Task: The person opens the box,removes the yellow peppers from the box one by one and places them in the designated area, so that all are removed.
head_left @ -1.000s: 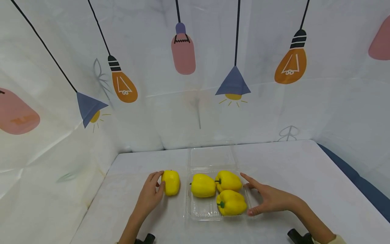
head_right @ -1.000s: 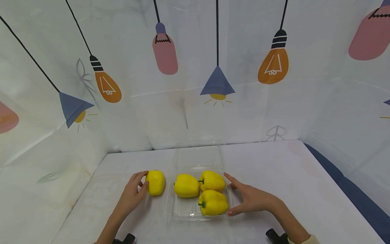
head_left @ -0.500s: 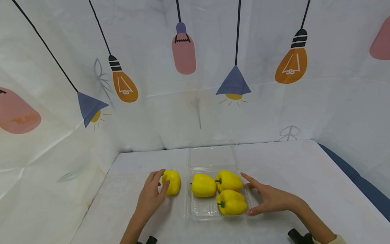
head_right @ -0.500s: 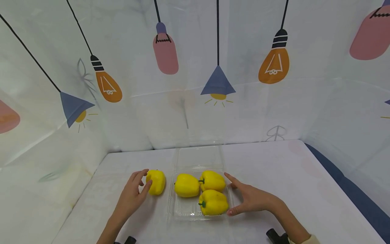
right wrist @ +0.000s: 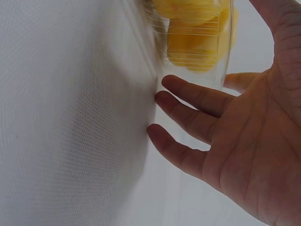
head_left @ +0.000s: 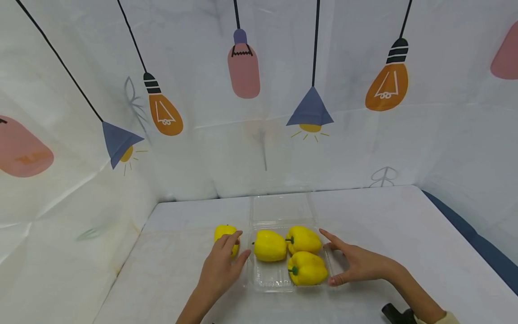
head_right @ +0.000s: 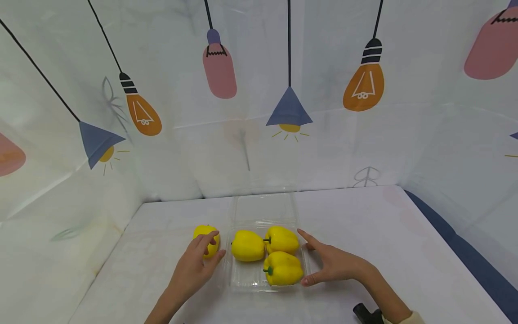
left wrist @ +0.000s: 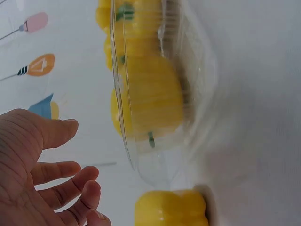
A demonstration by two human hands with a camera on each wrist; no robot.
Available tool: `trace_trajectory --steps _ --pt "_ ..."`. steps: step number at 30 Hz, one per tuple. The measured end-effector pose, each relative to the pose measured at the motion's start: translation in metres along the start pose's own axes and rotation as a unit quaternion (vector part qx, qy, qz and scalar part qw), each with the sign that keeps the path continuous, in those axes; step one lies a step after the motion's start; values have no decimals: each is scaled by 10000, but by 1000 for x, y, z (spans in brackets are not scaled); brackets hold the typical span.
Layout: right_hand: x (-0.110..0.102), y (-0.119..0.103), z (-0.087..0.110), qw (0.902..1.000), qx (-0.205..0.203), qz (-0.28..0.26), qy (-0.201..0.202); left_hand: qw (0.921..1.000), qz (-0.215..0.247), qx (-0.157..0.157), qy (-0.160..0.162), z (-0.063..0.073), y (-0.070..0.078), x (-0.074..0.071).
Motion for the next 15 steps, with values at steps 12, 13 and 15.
trace_trajectory --steps 12,13,15 --pt "0 0 0 10000 -6 38 16 9982 79 467 -379 4 25 27" --pt "0 0 0 10000 -24 45 24 9979 78 500 -415 3 27 29" --pt "-1 0 0 9999 -62 64 47 9972 94 566 -478 3 30 32"
Point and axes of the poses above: each hand's wrist, its own z-axis away from the middle knuckle, its own x-axis out of the palm, y = z × x, the point moved 6 cm from there along -z, towards the middle knuckle, and after that the axes turned 15 degrees about z, right-handed, at the moved point
